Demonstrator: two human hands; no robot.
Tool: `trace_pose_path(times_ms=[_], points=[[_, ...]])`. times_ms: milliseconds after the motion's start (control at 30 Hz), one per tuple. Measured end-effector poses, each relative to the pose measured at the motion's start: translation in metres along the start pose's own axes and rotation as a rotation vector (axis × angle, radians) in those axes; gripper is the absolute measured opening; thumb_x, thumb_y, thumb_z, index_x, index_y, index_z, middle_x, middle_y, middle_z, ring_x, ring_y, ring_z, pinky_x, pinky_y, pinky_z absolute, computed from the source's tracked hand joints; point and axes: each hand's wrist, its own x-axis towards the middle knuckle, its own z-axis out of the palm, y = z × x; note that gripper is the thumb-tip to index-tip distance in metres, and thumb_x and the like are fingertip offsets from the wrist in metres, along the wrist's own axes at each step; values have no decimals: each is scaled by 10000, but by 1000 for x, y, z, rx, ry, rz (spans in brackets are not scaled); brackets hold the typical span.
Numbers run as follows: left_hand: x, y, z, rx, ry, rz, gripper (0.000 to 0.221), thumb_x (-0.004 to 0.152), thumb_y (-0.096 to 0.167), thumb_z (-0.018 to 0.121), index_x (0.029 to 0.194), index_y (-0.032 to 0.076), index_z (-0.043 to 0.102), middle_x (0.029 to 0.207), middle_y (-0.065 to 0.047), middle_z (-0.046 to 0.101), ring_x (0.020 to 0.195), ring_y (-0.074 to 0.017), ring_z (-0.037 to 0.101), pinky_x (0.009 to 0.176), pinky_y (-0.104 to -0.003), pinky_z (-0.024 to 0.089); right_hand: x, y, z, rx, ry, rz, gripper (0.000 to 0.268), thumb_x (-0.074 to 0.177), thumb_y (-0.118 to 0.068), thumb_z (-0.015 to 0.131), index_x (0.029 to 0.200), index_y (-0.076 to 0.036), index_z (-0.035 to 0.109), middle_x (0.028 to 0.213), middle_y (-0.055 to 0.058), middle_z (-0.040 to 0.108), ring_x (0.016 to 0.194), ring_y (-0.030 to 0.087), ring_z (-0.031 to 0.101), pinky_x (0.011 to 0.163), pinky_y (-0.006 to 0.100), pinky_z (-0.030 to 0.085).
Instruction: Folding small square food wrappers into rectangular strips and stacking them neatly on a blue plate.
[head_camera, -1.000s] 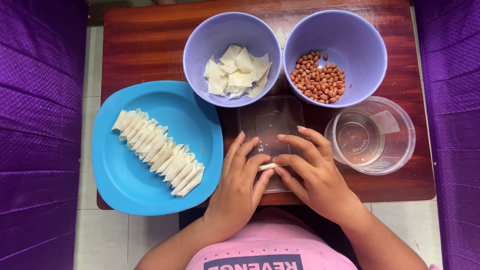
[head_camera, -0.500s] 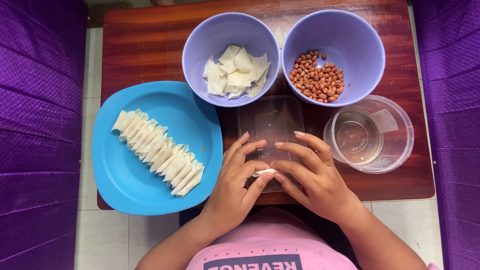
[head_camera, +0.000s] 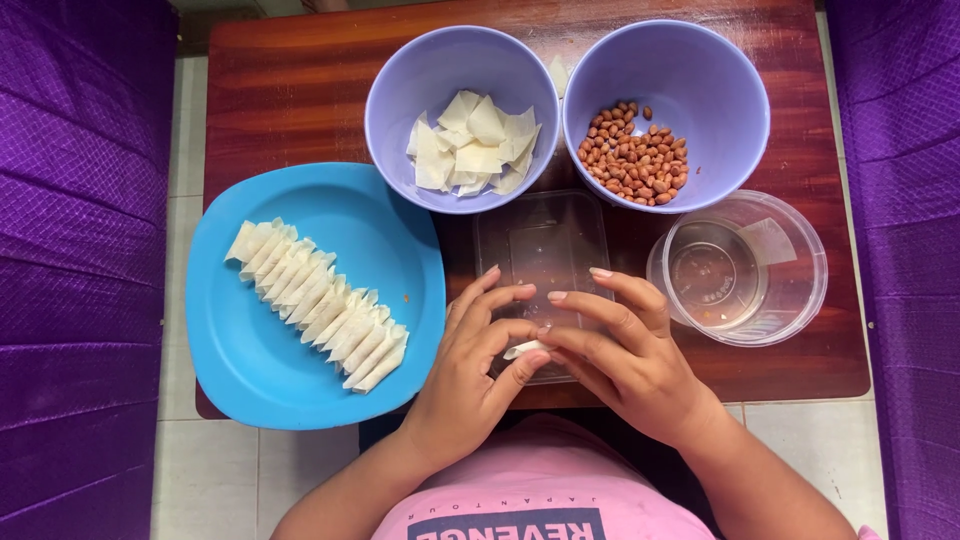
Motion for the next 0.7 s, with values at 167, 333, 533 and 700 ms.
trace_pose_path(times_ms=[167,333,533,700], points=[[0,0,-1,-22,-5,-6,216,1040,274,551,1099,111,679,1382,-102,590,1495,-387,366,1206,-524,324,1,0,-1,-18,12,-23,224,1019,-225,676,1237,-177,698,1352,30,601,1327,311,445,1085,470,443],[1,1,-2,-13,-11,-13,210,1039,277,552,1086,119,681,1377,-95,596,1491,-377,369,1204,-522,321,1,1,-1,1,38,-12,196,1014,-214,681,1206,-193,709,1331,23,615,1319,310,455,1073,473,441],[1,0,-2,5,-17,12,226,1030,301,561,1079,113,676,1374,-103,596,1480,-384,381,1203,-530,303,0,0,-1,3,32,0,194,1003,-213,695,1193,-186,722,1340,39,617,1329,319,454,1081,467,438],[0,-1,-2,-1,-23,15,171,1023,261,570,1058,121,661,1387,-96,590,1487,-385,370,1197,-528,296,0,0,0,-22,60,-65,212,1032,-208,650,1227,-201,734,1339,47,598,1291,296,444,1032,455,490]])
